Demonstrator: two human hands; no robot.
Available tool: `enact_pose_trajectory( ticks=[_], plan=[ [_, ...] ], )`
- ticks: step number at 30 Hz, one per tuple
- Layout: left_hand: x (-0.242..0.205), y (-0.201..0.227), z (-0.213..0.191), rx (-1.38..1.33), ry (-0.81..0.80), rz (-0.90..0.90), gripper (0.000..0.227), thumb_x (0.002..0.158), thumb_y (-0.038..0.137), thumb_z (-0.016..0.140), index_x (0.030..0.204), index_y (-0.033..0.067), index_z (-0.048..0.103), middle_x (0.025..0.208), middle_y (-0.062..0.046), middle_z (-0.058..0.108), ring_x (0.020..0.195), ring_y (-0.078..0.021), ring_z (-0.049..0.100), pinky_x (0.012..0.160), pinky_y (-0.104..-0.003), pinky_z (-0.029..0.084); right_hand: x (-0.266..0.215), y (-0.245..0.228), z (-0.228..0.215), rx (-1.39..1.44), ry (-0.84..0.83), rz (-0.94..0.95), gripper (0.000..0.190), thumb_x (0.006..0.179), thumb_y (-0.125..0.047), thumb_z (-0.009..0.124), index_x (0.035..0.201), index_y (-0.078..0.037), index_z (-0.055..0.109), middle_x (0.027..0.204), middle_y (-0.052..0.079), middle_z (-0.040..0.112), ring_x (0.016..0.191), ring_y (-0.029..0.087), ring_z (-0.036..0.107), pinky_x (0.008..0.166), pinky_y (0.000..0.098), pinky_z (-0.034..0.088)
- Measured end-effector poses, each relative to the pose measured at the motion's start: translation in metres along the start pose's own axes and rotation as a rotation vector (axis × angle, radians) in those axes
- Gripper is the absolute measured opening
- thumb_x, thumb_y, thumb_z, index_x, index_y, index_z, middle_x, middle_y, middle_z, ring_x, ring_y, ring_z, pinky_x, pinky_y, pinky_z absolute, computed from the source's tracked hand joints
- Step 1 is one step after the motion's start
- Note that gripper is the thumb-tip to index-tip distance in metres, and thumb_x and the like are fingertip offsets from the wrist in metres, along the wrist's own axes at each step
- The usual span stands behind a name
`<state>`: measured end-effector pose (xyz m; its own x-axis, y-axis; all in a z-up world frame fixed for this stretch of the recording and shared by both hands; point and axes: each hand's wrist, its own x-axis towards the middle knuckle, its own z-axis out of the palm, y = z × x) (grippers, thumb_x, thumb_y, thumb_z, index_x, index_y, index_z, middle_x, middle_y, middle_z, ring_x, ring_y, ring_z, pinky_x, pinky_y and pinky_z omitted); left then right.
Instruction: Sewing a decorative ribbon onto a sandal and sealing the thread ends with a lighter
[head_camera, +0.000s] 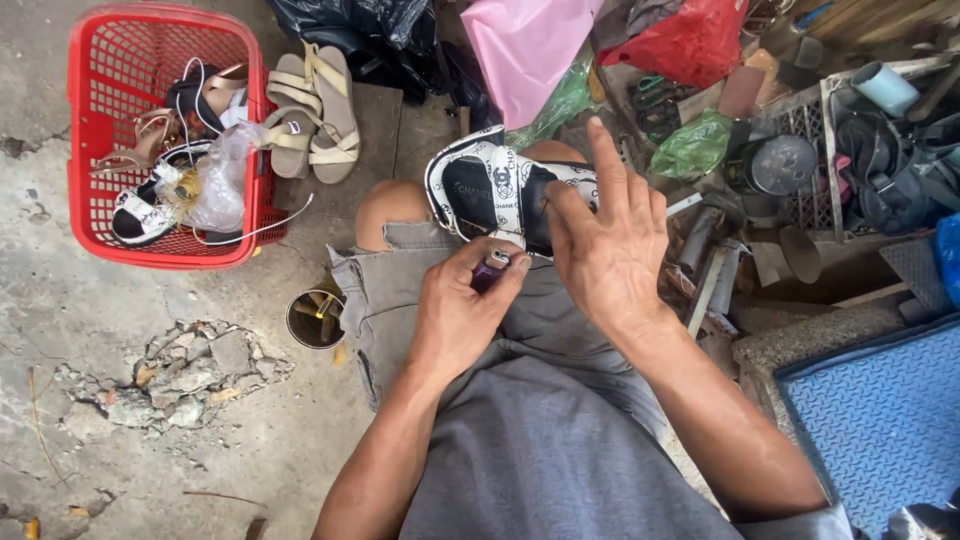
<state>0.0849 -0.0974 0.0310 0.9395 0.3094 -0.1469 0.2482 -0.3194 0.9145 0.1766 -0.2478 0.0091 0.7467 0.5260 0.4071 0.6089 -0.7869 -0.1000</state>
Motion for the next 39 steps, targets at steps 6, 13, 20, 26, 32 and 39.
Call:
enact_pose_trajectory(
  ticks=[6,13,20,26,32,39],
  plan=[
    [-0.020,0.017,-0.034,-0.209,0.043,-0.153,0.038,0.103,0.037,0.047,0.125,0.0112,0.065,0.126,-0.003,0.070,0.122,-0.0157,0.064,0.105,-0.029,0.047,-0.014,0.001,-0.018,0.278,0.030,0.036,0.007,0.103,-0.019,0.079,0.108,-0.016,0.076,0.161,0.019,0.041,0.121,0.038,0.066,0.091,0.0476,0.048],
    [-0.041,0.034,-0.043,-0.188,-0.080,-0.099,0.059,0.104,0.048,0.029,0.126,0.0068,0.066,0.099,-0.007,0.057,0.091,-0.0185,0.057,0.078,-0.031,0.046,-0.037,-0.008,-0.031,0.578,0.007,0.103,0.009,0.104,-0.012,0.071,0.109,-0.007,0.076,0.157,0.025,0.042,0.146,0.040,0.044,0.122,0.0523,0.038],
    [-0.012,-0.004,0.032,-0.068,-0.091,-0.034,0.029,0.099,0.030,0.061,0.123,0.0138,0.063,0.088,-0.018,0.074,0.084,-0.0434,0.075,0.074,-0.053,0.059,-0.056,-0.008,-0.020,0.602,0.088,0.094,0.005,0.101,-0.010,0.073,0.105,-0.007,0.072,0.155,0.022,0.044,0.145,0.047,0.041,0.119,0.0628,0.032],
    [-0.008,-0.008,0.051,-0.034,-0.090,-0.197,0.031,0.095,0.032,0.063,0.124,0.0208,0.069,0.097,-0.019,0.078,0.099,-0.0423,0.074,0.082,-0.052,0.060,-0.064,0.007,-0.012,0.789,0.095,0.195,0.005,0.106,-0.008,0.065,0.108,-0.005,0.069,0.154,0.020,0.046,0.147,0.040,0.040,0.123,0.0591,0.026],
    [-0.009,-0.014,0.058,-0.405,-0.069,-0.404,0.045,0.098,0.048,0.055,0.105,0.0084,0.074,0.086,-0.022,0.074,0.084,-0.0360,0.076,0.064,-0.047,0.060,-0.067,-0.002,-0.026,0.791,0.060,0.142,0.005,0.099,-0.009,0.072,0.103,-0.006,0.071,0.152,0.021,0.046,0.147,0.044,0.036,0.124,0.0628,0.019],
    [-0.025,0.012,0.028,-0.584,-0.115,-0.711,0.039,0.090,0.039,0.051,0.078,0.0044,0.064,0.067,-0.008,0.052,0.059,-0.0154,0.052,0.040,-0.035,0.051,-0.065,-0.006,-0.027,0.743,-0.010,0.066,0.004,0.095,-0.016,0.077,0.097,-0.013,0.076,0.154,0.017,0.046,0.150,0.040,0.029,0.124,0.0658,0.003]
  ],
)
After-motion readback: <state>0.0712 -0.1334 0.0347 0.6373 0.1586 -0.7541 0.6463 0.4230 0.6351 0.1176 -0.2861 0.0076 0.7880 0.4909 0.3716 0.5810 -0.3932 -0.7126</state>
